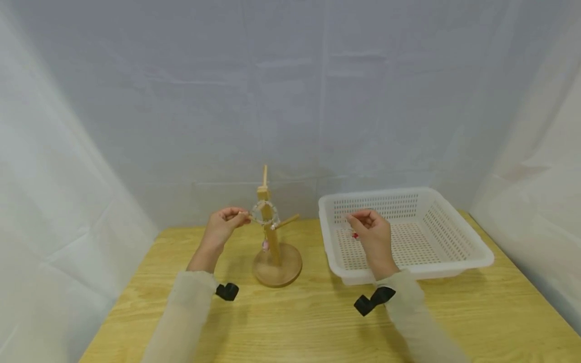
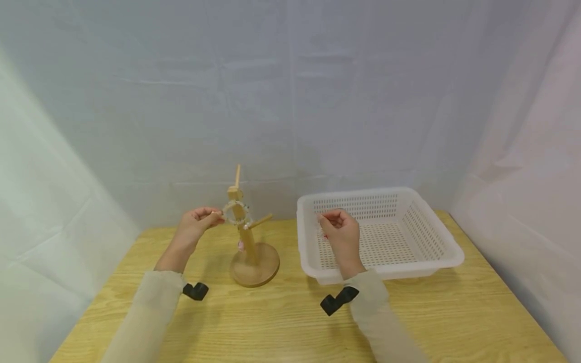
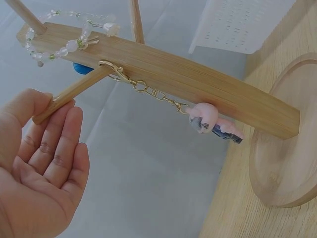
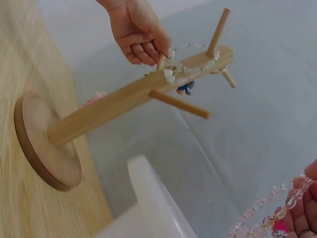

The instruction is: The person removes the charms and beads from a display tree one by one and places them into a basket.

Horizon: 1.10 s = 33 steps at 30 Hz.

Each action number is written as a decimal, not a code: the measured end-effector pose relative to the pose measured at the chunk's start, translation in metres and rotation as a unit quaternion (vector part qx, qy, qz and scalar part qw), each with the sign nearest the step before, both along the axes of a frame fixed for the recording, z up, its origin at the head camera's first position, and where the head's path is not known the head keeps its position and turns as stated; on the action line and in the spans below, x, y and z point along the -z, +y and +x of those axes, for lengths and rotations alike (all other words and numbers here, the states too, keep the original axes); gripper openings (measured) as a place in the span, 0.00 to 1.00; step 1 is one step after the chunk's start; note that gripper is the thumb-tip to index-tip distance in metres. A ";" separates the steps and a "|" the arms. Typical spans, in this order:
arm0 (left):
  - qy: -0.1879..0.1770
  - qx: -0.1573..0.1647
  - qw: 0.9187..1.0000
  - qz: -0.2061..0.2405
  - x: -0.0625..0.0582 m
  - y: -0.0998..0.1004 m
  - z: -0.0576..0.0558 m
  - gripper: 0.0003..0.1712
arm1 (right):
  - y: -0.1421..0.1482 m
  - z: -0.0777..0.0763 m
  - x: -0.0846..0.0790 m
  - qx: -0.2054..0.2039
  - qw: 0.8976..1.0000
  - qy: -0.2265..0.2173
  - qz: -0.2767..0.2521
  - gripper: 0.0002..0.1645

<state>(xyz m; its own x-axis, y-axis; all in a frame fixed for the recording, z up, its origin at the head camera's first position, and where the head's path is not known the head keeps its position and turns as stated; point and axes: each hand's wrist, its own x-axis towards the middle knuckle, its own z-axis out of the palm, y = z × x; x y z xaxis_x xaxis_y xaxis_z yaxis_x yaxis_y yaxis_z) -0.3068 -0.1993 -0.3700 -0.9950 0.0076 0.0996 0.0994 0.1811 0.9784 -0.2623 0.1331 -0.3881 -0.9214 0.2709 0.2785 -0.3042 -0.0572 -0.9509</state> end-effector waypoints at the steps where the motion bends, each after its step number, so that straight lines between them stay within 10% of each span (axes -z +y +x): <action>1: 0.001 0.001 1.000 -0.001 0.000 0.000 0.000 0.11 | 0.003 0.000 0.000 0.001 1.000 -0.003 0.000 0.11; 15: 0.006 0.000 1.000 -0.001 0.000 0.000 0.000 0.11 | 0.046 0.001 0.006 0.004 0.997 -0.043 0.058 0.15; 33: 0.004 0.006 1.000 0.008 -0.001 0.004 0.003 0.14 | 0.078 -0.006 0.017 0.038 0.968 -0.090 0.229 0.13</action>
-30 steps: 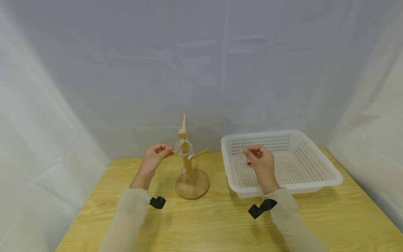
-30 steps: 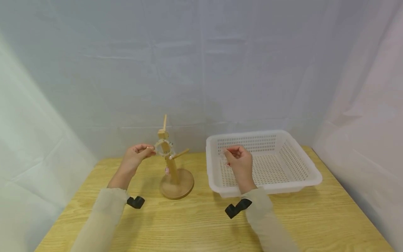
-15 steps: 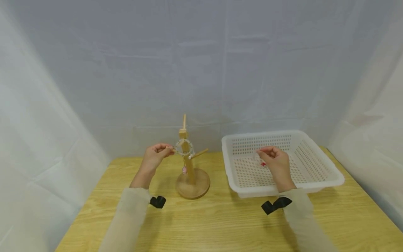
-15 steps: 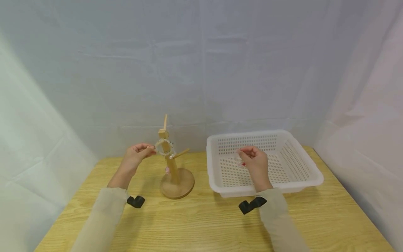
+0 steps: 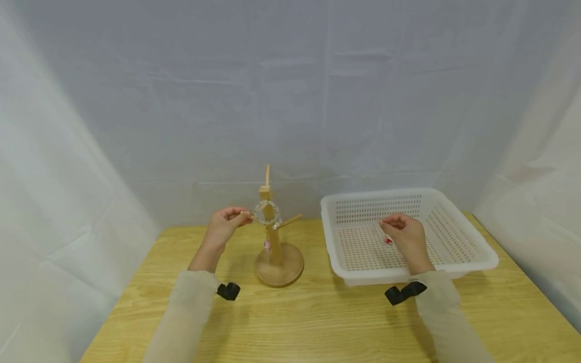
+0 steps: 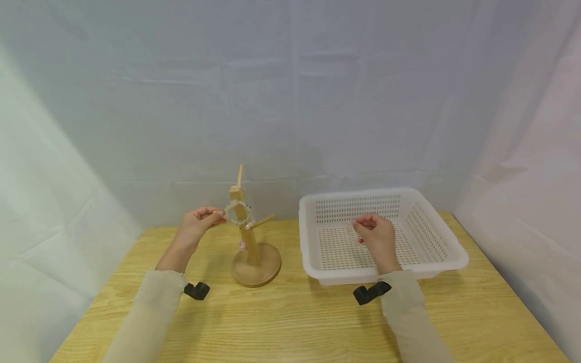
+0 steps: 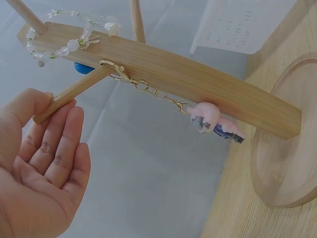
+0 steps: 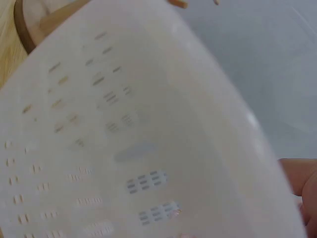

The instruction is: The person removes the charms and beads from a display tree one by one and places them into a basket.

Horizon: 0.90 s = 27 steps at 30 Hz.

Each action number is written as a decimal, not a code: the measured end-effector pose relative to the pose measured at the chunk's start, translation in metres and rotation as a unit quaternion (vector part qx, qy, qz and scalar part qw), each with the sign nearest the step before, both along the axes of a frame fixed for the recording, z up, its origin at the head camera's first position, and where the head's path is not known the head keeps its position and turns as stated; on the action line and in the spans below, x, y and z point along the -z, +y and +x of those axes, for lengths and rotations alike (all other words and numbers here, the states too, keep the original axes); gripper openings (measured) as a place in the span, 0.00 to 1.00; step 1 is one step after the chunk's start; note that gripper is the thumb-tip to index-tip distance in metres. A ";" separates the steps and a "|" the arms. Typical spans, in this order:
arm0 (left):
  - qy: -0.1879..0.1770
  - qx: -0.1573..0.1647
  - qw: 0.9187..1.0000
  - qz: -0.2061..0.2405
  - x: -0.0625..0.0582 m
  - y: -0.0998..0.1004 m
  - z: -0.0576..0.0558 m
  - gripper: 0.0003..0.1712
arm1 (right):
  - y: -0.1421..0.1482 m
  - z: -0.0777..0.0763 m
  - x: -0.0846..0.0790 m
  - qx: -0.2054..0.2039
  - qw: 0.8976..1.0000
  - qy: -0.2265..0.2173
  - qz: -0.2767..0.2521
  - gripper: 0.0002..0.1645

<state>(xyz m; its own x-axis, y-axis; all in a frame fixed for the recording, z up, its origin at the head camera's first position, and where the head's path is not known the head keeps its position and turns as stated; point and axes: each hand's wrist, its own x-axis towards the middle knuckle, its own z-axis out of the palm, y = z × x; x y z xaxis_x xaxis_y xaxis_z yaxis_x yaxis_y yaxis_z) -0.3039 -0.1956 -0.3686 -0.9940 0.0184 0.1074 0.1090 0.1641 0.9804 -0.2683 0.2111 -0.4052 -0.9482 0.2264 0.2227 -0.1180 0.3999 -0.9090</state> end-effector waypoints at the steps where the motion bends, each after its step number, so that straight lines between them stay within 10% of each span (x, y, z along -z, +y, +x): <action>1: 0.000 0.000 1.000 -0.001 0.000 0.000 0.000 0.14 | 0.001 0.000 -0.001 0.000 1.000 0.000 0.013 0.12; 27: 0.000 -0.003 1.000 -0.005 0.001 0.000 -0.001 0.10 | 0.005 0.000 0.000 -0.039 0.998 -0.030 0.032 0.12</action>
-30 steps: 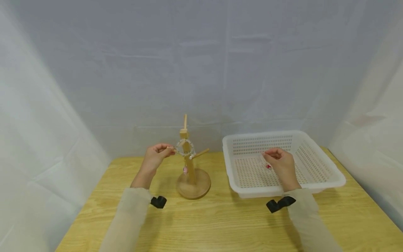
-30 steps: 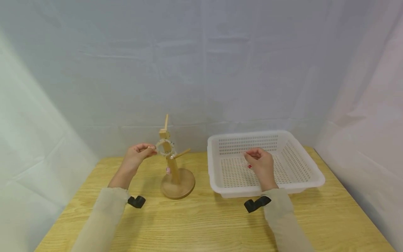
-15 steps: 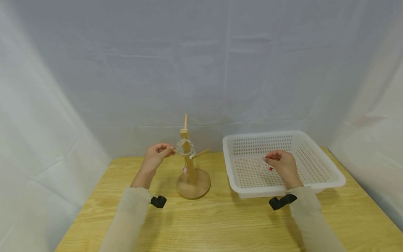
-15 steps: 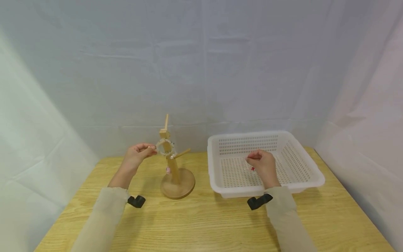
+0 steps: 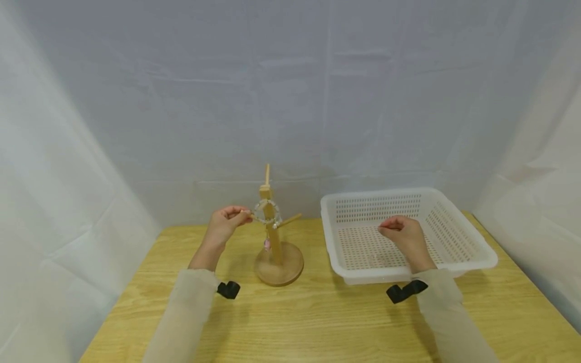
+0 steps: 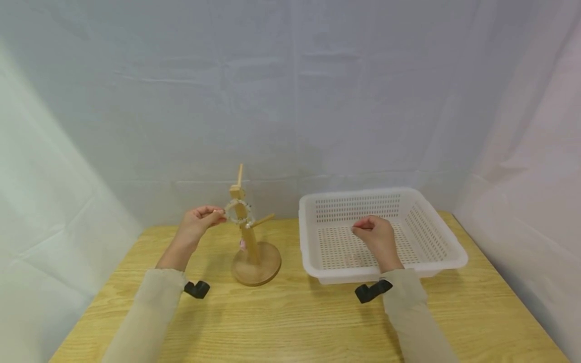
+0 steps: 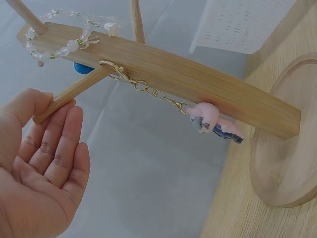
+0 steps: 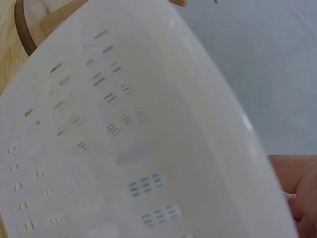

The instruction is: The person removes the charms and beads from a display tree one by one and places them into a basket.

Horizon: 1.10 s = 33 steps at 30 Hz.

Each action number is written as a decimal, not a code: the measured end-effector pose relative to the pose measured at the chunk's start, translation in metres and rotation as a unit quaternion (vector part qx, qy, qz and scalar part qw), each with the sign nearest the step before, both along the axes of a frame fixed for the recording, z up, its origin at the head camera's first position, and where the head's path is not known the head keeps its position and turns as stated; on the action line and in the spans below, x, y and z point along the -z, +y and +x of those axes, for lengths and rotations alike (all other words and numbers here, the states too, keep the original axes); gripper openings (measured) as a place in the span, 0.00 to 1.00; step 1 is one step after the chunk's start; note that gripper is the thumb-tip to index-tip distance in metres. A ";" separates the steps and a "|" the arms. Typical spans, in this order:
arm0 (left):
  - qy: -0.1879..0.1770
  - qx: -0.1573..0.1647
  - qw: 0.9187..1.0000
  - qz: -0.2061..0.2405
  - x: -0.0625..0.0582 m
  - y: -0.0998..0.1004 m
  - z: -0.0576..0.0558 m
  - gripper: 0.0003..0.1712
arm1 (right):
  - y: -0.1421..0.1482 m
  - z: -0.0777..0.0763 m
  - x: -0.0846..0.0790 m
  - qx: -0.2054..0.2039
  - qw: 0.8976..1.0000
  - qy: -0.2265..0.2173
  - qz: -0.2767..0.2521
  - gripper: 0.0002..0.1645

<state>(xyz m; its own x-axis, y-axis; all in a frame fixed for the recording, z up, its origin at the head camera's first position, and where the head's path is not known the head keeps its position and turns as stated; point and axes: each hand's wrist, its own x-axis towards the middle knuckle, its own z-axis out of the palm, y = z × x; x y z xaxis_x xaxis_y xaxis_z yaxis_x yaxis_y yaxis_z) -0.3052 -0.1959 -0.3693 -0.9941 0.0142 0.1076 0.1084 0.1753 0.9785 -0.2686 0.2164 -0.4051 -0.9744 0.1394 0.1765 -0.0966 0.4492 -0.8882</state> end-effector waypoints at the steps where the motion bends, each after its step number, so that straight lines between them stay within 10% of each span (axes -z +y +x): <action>1: 0.000 0.000 1.000 -0.001 0.000 0.000 0.000 0.11 | -0.001 0.000 0.000 -0.006 1.000 -0.003 -0.002 0.12; 33: 0.002 -0.006 1.000 -0.018 -0.010 0.011 0.002 0.14 | -0.061 0.003 -0.008 -0.165 0.983 0.051 -0.062 0.06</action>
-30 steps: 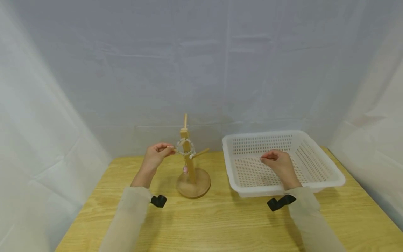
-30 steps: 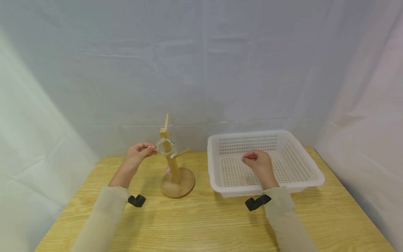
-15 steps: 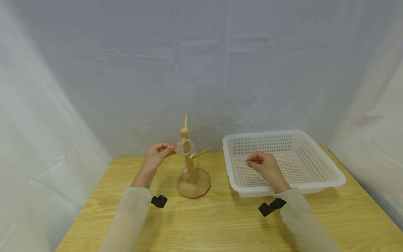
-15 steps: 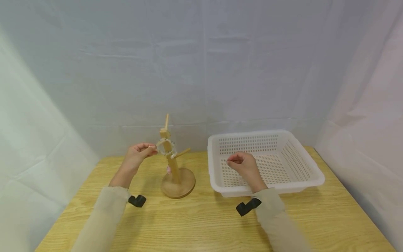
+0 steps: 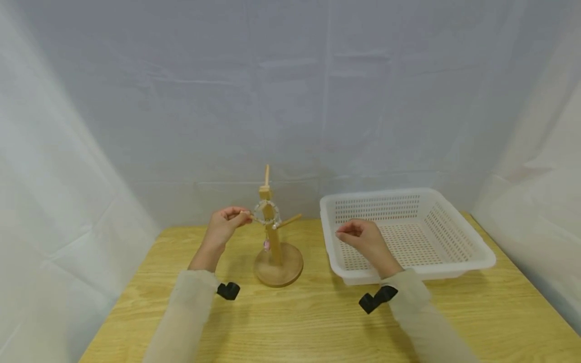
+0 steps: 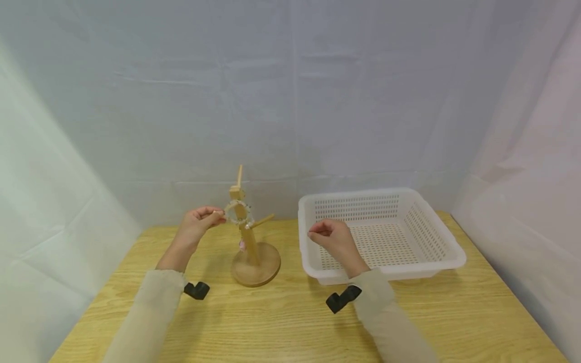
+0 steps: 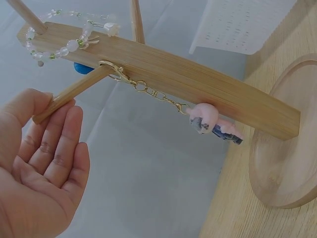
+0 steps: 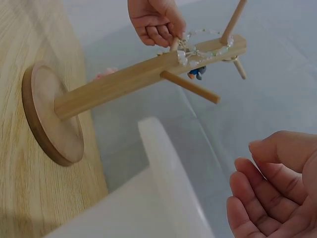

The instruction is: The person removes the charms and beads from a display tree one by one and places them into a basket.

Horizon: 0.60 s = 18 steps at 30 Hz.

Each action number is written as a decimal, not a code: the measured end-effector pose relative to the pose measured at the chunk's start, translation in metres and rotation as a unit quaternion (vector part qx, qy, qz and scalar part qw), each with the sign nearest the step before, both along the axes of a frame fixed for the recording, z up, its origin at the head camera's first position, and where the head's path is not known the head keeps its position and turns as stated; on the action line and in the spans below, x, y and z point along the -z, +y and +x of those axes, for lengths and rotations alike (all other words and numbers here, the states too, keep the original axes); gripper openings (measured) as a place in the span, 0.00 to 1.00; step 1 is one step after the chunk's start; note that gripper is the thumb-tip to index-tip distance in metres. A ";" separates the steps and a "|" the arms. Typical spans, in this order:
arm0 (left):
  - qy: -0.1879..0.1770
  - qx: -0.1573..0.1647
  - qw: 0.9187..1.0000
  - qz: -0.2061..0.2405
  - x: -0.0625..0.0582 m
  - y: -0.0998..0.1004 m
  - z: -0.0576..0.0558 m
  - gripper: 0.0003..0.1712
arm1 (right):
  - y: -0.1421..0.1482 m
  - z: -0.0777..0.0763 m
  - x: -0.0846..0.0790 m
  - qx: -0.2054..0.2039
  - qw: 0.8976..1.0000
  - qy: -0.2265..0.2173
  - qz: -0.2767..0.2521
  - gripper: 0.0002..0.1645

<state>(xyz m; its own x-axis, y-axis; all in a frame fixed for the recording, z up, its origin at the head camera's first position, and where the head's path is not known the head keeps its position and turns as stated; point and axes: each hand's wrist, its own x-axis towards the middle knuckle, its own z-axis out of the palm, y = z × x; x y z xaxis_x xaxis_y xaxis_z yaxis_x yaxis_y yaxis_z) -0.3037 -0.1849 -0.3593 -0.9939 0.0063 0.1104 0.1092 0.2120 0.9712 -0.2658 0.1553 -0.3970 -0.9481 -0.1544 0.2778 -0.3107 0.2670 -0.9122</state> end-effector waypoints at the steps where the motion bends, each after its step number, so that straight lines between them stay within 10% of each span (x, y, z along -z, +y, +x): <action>1: 0.000 -0.001 1.000 0.001 0.000 0.000 0.000 0.14 | -0.002 0.000 -0.001 -0.005 1.000 -0.001 -0.003 0.07; 18: 0.003 0.002 1.000 0.002 0.001 0.000 0.000 0.09 | -0.040 -0.003 -0.013 -0.046 0.999 -0.001 -0.012 0.07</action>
<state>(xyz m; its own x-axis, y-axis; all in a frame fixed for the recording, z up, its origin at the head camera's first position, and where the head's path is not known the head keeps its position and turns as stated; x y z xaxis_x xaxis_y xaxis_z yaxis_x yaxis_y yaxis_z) -0.3039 -0.1854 -0.3607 -0.9933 0.0096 0.1155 0.1150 0.2085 0.9713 -0.2683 0.1154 -0.3836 -0.9310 -0.2343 0.2800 -0.3304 0.2147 -0.9191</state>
